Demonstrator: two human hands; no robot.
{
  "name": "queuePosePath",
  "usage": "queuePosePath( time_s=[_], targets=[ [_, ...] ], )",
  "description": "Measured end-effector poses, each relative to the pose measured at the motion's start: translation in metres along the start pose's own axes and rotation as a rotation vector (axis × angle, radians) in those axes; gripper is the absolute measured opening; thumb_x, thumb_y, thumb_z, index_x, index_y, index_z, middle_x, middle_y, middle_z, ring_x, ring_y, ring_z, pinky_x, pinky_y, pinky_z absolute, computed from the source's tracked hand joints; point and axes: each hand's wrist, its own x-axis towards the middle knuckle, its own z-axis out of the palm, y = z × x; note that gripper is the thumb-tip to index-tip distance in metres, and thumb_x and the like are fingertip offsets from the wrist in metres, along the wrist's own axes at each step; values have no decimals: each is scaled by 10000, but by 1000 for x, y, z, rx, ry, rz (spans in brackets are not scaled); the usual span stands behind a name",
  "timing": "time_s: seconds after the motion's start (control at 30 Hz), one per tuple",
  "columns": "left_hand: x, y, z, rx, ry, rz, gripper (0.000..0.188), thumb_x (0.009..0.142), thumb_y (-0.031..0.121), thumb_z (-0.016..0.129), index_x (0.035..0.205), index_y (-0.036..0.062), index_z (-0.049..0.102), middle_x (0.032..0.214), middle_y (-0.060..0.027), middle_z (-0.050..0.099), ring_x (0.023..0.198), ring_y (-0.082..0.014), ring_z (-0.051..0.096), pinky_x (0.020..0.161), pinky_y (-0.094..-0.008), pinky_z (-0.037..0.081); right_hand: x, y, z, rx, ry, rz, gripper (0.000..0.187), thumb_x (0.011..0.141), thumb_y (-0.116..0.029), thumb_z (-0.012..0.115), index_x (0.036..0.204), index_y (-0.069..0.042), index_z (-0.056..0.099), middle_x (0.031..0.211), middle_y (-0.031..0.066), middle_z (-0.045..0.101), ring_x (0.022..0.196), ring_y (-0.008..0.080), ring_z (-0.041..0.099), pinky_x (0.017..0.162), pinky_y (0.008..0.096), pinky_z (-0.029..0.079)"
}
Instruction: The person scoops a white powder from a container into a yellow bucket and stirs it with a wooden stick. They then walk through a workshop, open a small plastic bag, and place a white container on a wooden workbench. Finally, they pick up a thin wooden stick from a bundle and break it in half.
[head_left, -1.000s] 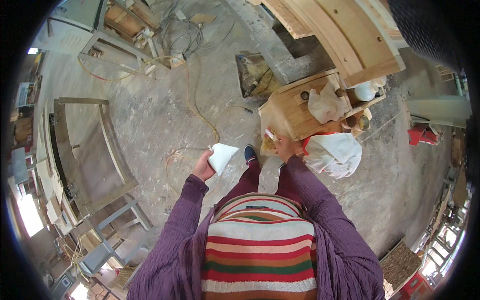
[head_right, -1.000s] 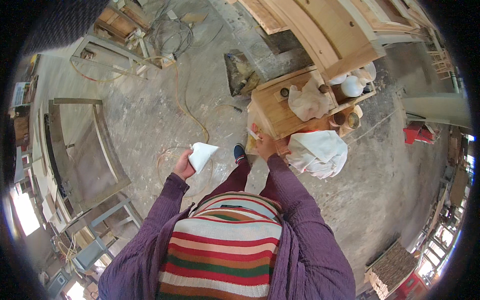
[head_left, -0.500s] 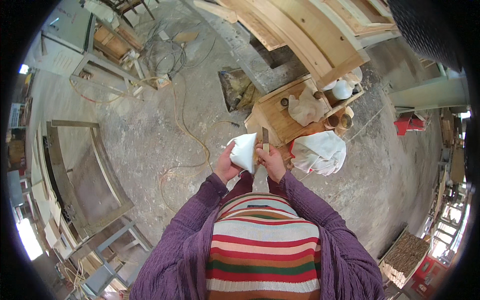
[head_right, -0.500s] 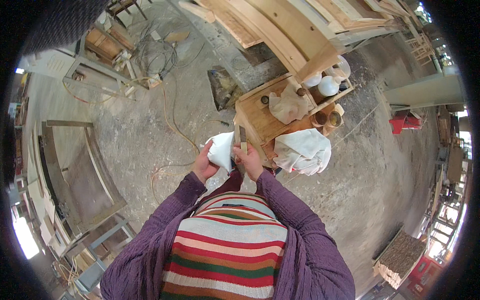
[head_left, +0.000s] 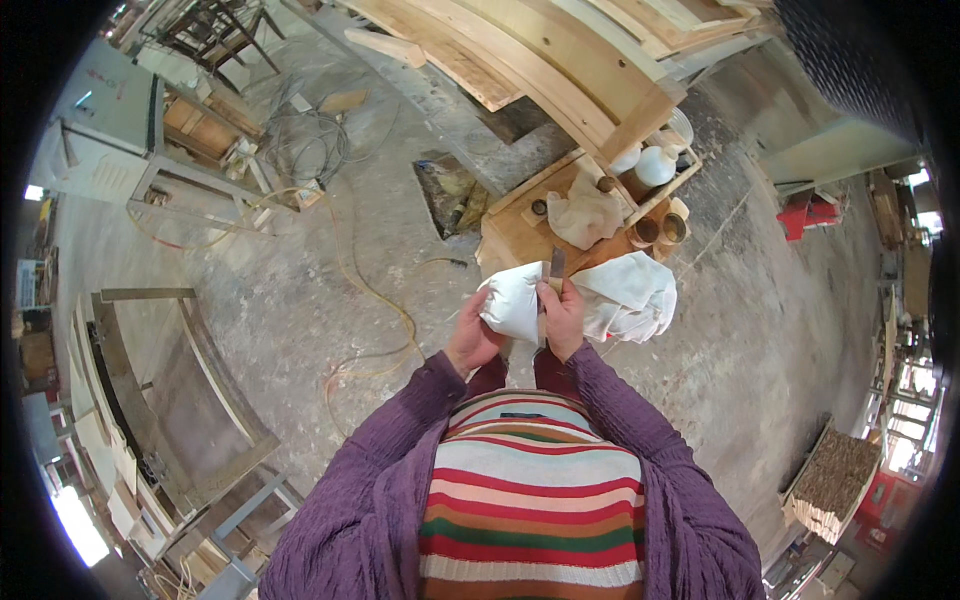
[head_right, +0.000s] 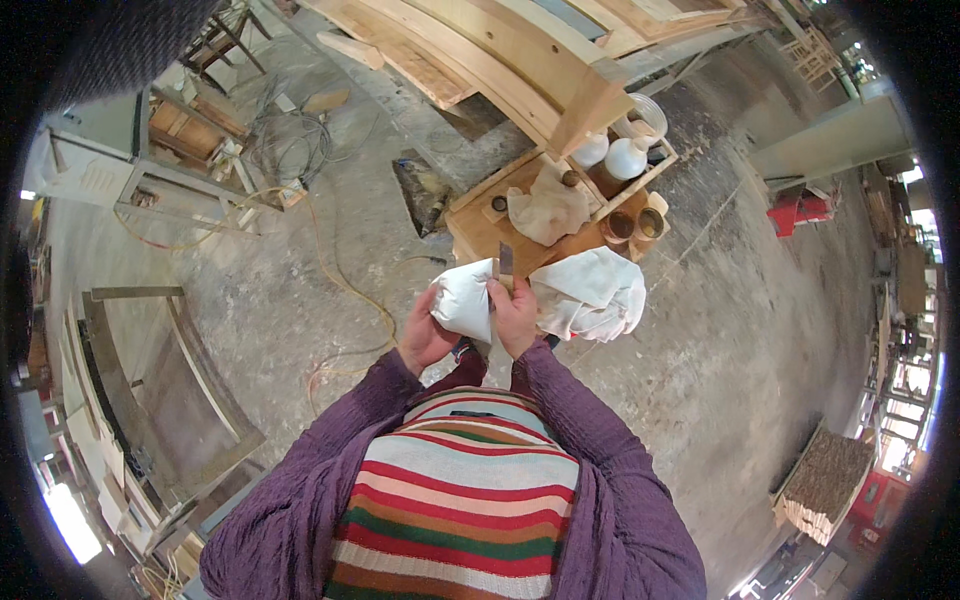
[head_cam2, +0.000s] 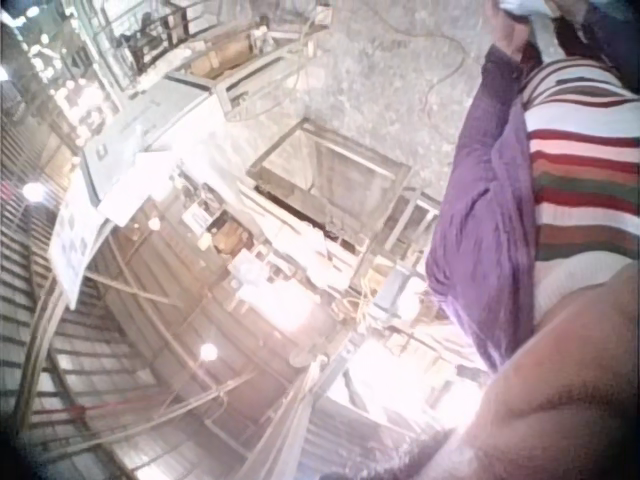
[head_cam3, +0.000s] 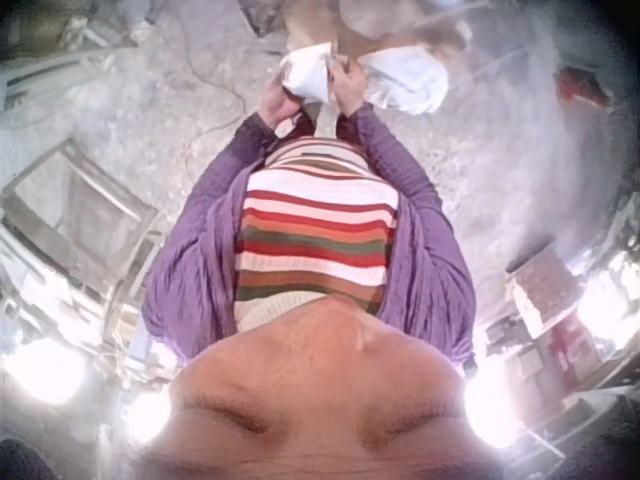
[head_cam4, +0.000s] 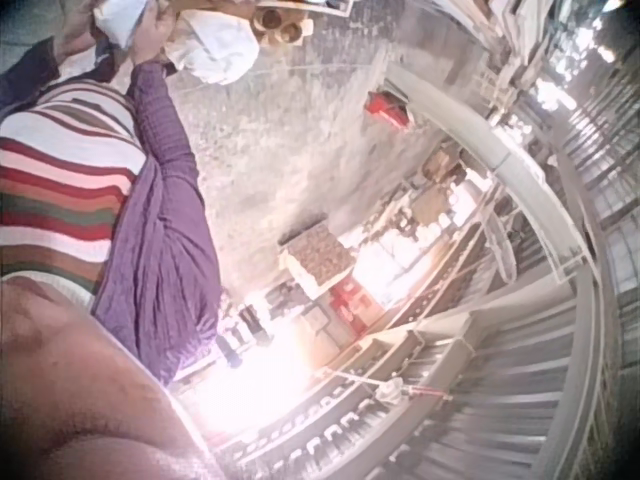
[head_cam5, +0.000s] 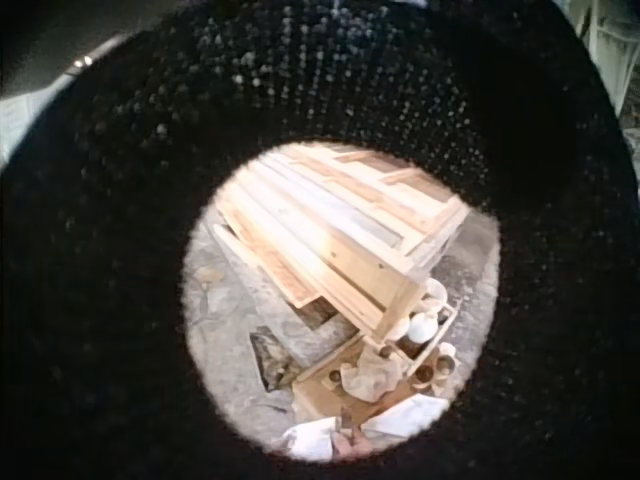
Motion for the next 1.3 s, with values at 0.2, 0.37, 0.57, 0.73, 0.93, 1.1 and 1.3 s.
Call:
queuePosePath(
  time_s=[0.2,0.37,0.57,0.73,0.93,1.1,1.3],
  targets=[
    [-16,40,-22,104,-281,-241,569,904,552,376,1175,64,484,1188,-99,552,1121,-231,515,968,-394,391,-14,-67,8,-322,-481,-58,217,864,-54,526,1064,20,563,910,34,610,803,92,546,716,233,441],
    [-1,42,-3,595,-135,-669,631,894,607,331,1169,65,501,1080,-110,604,926,-219,624,704,-347,541,-8,-98,21,-544,-879,-317,127,835,-46,544,952,2,563,838,103,581,778,210,575,704,285,445],
    [11,12,-12,527,-240,-679,537,927,492,387,1212,50,495,1049,-96,627,869,-171,638,744,-307,534,3,-123,5,-621,-1168,-544,249,733,-20,640,974,-46,585,895,110,597,807,306,585,698,347,467],
    [10,-5,-13,393,-264,-515,502,887,354,547,1247,18,447,1190,-169,543,1046,-272,575,898,-406,470,20,-123,-30,-527,-883,-83,341,748,-47,651,1085,-57,600,971,115,619,787,223,614,658,318,468],
    [-6,-38,-9,253,-96,-186,667,873,370,531,1386,53,245,1313,-222,430,1190,-390,455,918,-504,449,140,-89,-93,-1148,-481,-272,381,788,-179,613,1148,-58,577,990,175,623,842,295,622,736,358,480],
    [-15,-65,-5,275,-66,-149,641,891,364,490,1388,48,237,1315,-215,435,1180,-397,463,927,-470,453,203,-61,-125,-1376,-708,-392,362,778,-278,604,1074,-69,597,892,194,626,875,346,597,795,433,454],
    [-37,-80,-9,181,164,33,550,909,348,460,1334,25,326,1219,-188,527,1113,-338,534,936,-439,442,205,-63,-110,-1336,-713,-244,392,768,-371,624,999,-55,645,913,223,628,864,362,605,757,407,470]
  ],
)
